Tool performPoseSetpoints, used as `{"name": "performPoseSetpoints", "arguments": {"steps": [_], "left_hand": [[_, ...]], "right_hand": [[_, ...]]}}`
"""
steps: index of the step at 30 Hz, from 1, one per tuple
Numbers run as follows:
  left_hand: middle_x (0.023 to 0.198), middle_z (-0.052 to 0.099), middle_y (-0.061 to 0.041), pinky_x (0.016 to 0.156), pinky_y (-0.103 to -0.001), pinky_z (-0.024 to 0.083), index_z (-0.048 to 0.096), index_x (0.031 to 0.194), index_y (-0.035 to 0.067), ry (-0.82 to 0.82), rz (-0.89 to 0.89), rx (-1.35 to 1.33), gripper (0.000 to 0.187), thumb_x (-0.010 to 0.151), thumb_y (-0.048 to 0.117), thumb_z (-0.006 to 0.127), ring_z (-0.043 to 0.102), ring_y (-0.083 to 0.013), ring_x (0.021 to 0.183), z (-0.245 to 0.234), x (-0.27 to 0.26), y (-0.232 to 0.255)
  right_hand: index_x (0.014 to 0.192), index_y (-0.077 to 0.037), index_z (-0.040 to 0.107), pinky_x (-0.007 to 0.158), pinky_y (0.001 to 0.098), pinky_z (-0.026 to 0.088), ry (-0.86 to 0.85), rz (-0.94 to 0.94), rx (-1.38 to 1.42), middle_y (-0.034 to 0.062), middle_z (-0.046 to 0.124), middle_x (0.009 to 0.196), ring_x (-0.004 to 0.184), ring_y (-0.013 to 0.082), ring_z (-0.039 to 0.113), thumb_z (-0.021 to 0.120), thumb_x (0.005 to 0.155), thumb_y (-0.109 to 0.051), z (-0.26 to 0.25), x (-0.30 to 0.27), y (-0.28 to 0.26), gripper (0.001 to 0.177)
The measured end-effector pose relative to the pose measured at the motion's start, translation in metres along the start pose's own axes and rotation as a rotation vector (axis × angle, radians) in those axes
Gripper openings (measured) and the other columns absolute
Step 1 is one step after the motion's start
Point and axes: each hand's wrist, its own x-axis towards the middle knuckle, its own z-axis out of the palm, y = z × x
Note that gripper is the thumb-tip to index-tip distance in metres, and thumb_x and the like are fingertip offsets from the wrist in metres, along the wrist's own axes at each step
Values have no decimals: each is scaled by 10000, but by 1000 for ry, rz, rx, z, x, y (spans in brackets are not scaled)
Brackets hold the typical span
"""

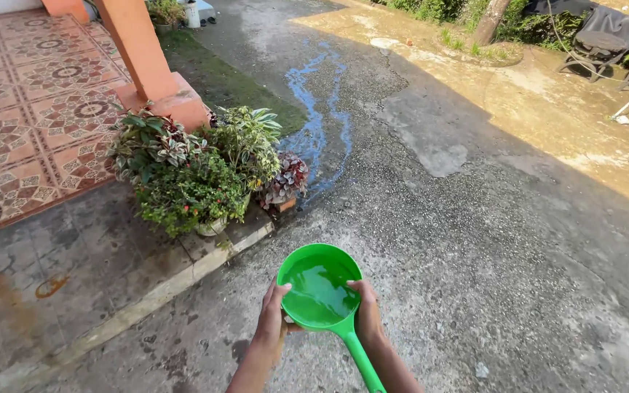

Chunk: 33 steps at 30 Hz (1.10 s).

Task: Watering potted plants on a metal stand using a green plastic dipper filled from an outdoor faucet.

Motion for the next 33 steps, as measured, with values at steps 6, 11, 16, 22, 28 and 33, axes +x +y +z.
{"name": "performPoseSetpoints", "arguments": {"steps": [6,11,16,22,28,33], "left_hand": [[1263,629,-149,624,-520,644,426,1512,275,52,-12,-12,698,830,406,496,718,-342,1020,15,111,47],[1316,609,-109,598,-493,663,407,1531,231,78,-17,53,748,807,380,520,712,-299,1047,19,234,68],[1342,605,-132,587,-510,671,442,1518,167,36,21,57,793,760,378,537,711,-285,1067,53,333,107],[1312,589,-130,594,-496,687,445,1500,196,75,-19,53,786,743,377,552,696,-309,1079,93,454,149],[1341,589,-136,667,-514,678,454,1518,223,80,78,55,776,766,391,540,669,-291,1107,128,584,170],[1385,547,-106,715,-532,671,392,1522,255,115,29,-89,762,793,412,552,674,-311,1134,158,680,201]], "right_hand": [[1183,-34,594,828,439,567,-124,398,205,151,670,1018,892,274,666,576,859,-375,62,65,-84,471],[1296,-43,531,864,449,574,-42,397,164,168,653,1106,958,290,669,580,870,-393,79,158,-90,554],[1457,-162,420,930,451,559,15,229,81,137,557,1313,1130,266,608,582,808,-309,96,255,-122,685],[1578,-182,243,1063,421,482,-13,47,3,126,453,1502,1302,253,541,587,819,-211,79,397,-118,834],[1531,-87,400,1050,358,456,-115,29,-221,145,579,1414,1251,244,573,601,813,-171,67,546,-134,750],[1488,-59,486,956,363,502,-132,20,-303,153,644,1280,1107,236,604,612,769,-133,70,663,-155,733]]}}
